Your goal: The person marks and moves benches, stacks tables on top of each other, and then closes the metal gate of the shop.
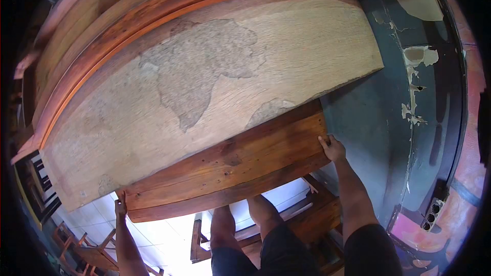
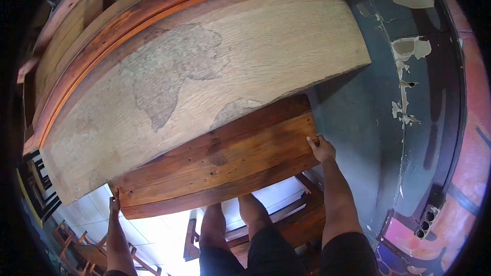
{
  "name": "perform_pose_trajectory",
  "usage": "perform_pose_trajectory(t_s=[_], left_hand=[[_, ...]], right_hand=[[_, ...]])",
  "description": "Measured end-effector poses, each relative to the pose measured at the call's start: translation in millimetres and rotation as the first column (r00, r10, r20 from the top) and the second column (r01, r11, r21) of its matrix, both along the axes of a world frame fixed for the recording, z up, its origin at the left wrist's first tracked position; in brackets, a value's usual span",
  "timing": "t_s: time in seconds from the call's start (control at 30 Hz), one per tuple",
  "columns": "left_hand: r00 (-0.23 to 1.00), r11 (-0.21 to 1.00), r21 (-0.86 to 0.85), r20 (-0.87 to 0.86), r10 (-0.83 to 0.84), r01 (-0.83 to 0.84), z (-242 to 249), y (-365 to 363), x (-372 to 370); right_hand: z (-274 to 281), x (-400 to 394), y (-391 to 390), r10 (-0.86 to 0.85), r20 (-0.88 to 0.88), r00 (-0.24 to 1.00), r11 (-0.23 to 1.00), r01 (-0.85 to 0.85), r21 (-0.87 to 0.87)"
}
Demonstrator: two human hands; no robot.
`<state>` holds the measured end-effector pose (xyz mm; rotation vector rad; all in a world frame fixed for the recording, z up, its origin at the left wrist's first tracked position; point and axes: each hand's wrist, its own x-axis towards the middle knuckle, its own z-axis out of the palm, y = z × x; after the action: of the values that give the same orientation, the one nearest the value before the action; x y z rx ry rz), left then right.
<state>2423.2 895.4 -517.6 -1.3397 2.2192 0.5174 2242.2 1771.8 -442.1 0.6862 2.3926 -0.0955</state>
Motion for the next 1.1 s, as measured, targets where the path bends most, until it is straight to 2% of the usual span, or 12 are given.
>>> perform_pose_trajectory(t_s=[0.07,0.1,0.17,0.23,0.27,0.33,0.43,0.6,0.83,0.93,1.0,1.1], left_hand=[[0.987,0.984,-0.071,0.012,-0.161,0.161,56,44,-21],[0.988,0.985,-0.076,0.009,-0.152,0.153,65,38,-15],[0.929,0.952,-0.094,0.266,-0.257,0.29,75,26,-11],[0.912,0.954,-0.054,0.314,-0.263,0.294,96,24,-7],[0.878,0.938,-0.048,0.369,-0.303,0.344,109,28,-3],[0.815,0.915,-0.02,0.462,-0.349,0.403,147,41,1],[0.774,0.926,0.064,0.531,-0.346,0.371,200,44,11],[0.879,0.959,0.007,0.398,-0.261,0.282,268,30,61],[0.957,0.977,-0.058,0.223,-0.187,0.205,381,9,95],[0.979,0.984,-0.06,0.127,-0.158,0.167,435,7,81],[0.963,0.966,-0.081,0.129,-0.235,0.247,469,1,58],[0.976,0.966,-0.141,0.03,-0.216,0.218,513,2,26]], right_hand=[[21,0,-4,0.062,0.079,0.995,0.998,-0.063,0.017],[33,-4,-6,0.112,0.138,0.984,0.992,-0.118,0.033],[57,-11,-11,0.139,0.126,0.982,0.99,-0.142,0.016],[77,-12,-9,0.24,0.211,0.947,0.966,-0.255,0.044],[91,-14,-11,0.253,0.193,0.948,0.963,-0.266,0.049],[128,-24,-26,0.264,0.35,0.899,0.96,-0.279,-0.009],[168,-18,-36,0.309,0.414,0.856,0.942,-0.336,-0.009],[233,16,-33,0.354,0.29,0.889,0.932,-0.361,-0.033],[377,20,-73,0.31,-0.014,0.951,0.95,-0.309,0.028],[440,3,-87,0.315,-0.031,0.949,0.946,-0.311,0.088],[472,-11,-101,0.334,-0.213,0.918,0.942,-0.316,0.114],[500,-42,-105,0.42,-0.204,0.884,0.906,-0.421,0.042]])
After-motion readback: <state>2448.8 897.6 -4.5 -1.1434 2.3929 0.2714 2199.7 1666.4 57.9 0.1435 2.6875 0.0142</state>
